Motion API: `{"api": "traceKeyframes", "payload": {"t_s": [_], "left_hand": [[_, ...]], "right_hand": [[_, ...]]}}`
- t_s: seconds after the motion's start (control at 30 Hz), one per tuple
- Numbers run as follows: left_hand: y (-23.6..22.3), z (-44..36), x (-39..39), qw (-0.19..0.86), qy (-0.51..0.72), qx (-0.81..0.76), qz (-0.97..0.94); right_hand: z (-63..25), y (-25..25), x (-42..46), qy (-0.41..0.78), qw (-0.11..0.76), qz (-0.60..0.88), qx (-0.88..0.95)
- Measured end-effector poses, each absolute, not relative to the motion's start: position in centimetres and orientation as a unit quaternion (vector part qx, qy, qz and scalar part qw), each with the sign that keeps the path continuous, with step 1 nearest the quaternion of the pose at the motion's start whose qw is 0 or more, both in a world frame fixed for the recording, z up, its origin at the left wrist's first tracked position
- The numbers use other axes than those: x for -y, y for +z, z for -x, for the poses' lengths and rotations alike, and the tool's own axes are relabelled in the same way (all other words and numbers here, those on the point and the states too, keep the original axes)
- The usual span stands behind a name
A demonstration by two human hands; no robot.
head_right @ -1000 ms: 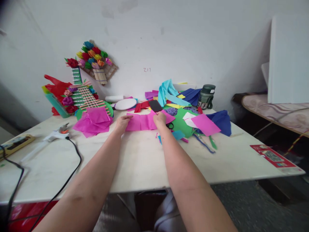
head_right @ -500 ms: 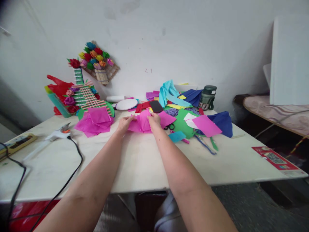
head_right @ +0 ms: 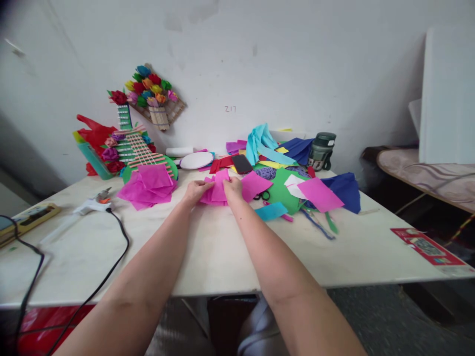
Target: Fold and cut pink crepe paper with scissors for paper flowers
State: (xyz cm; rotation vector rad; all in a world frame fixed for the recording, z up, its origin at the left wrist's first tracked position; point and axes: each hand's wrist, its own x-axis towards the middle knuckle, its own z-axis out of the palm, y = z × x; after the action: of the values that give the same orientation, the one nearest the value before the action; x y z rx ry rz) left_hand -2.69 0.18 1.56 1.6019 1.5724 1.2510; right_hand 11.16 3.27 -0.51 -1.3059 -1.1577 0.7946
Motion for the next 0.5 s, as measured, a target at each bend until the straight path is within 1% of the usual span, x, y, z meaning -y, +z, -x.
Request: {"api": "traceKeyframes", "payload": {"t_s": [0.1, 0.23, 0.33, 0.5], "left_hand": [[1.0, 2.8, -0.6, 0.294, 0.483, -0.577, -0.589], [0.8, 3.0, -1.0, 0.280, 0.506, -0.567, -0.587], [0.8, 3.2, -1.2, 0.284, 0.514, -0.555, -0.589], [0.4, 3.7, -1.3, 0.321, 0.516, -0.532, -0.590]], "right_hand": [[-11.0, -0.5, -3.1, 0.346, 0.543, 0.580, 0.499], [-11.2, -0.6, -3.2, 0.327, 0.504, 0.611, 0.515], [-11.5, -0.7, -3.4, 0.302, 0.491, 0.626, 0.525], [-12.0, -1.1, -3.3, 0.275, 0.485, 0.622, 0.550]]}}
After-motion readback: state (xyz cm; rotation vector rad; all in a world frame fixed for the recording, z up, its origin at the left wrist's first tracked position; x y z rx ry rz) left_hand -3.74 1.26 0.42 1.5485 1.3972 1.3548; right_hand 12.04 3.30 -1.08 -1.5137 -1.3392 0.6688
